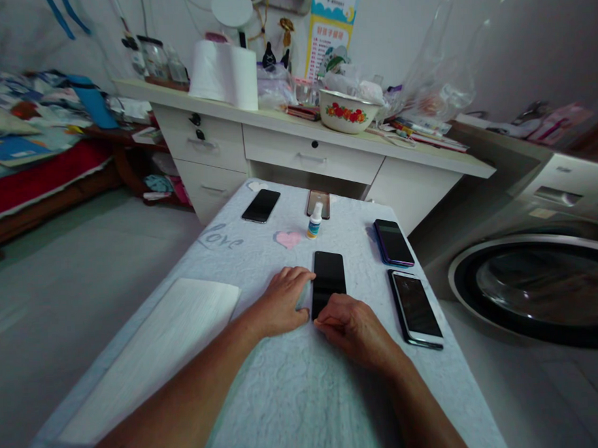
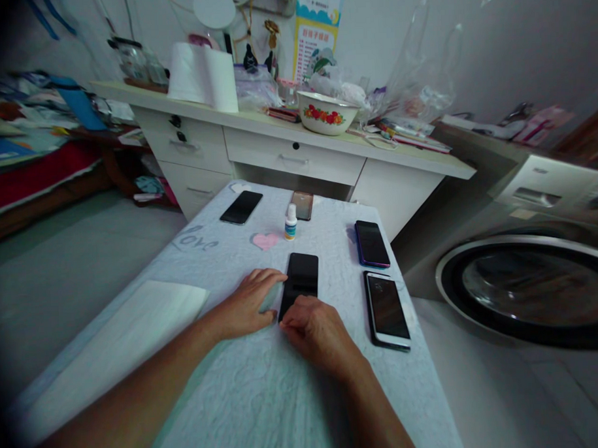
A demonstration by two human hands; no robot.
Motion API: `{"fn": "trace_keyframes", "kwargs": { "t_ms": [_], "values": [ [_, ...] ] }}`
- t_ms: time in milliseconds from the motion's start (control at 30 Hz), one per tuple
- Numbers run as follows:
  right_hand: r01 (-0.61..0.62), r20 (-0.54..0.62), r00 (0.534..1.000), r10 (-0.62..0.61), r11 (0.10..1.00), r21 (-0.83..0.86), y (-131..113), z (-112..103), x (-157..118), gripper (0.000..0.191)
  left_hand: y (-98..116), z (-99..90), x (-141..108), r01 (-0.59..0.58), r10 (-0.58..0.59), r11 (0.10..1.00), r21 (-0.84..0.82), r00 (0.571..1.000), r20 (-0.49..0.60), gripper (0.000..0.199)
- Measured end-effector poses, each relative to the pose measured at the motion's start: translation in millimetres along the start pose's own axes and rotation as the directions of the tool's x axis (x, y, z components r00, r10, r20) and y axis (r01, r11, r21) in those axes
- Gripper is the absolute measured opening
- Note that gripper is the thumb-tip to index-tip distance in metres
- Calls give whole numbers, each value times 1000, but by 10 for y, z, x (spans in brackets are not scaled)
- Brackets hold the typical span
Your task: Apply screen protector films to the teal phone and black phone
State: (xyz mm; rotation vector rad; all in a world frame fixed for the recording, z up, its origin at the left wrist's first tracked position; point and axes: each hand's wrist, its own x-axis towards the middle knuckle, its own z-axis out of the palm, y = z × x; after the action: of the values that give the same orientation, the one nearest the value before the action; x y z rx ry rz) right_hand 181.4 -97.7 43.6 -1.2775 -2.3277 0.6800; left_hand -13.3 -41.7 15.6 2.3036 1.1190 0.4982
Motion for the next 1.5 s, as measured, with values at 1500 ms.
{"fn": "trace_keyframes", "kwargs": {
  "t_ms": [1500],
  "values": [
    [-201, -230, 960, 159, 965, -171, 246, 134, 54, 16, -11, 21, 3, -11, 11, 1000, 26, 1000, -8, 63]
  ]
}}
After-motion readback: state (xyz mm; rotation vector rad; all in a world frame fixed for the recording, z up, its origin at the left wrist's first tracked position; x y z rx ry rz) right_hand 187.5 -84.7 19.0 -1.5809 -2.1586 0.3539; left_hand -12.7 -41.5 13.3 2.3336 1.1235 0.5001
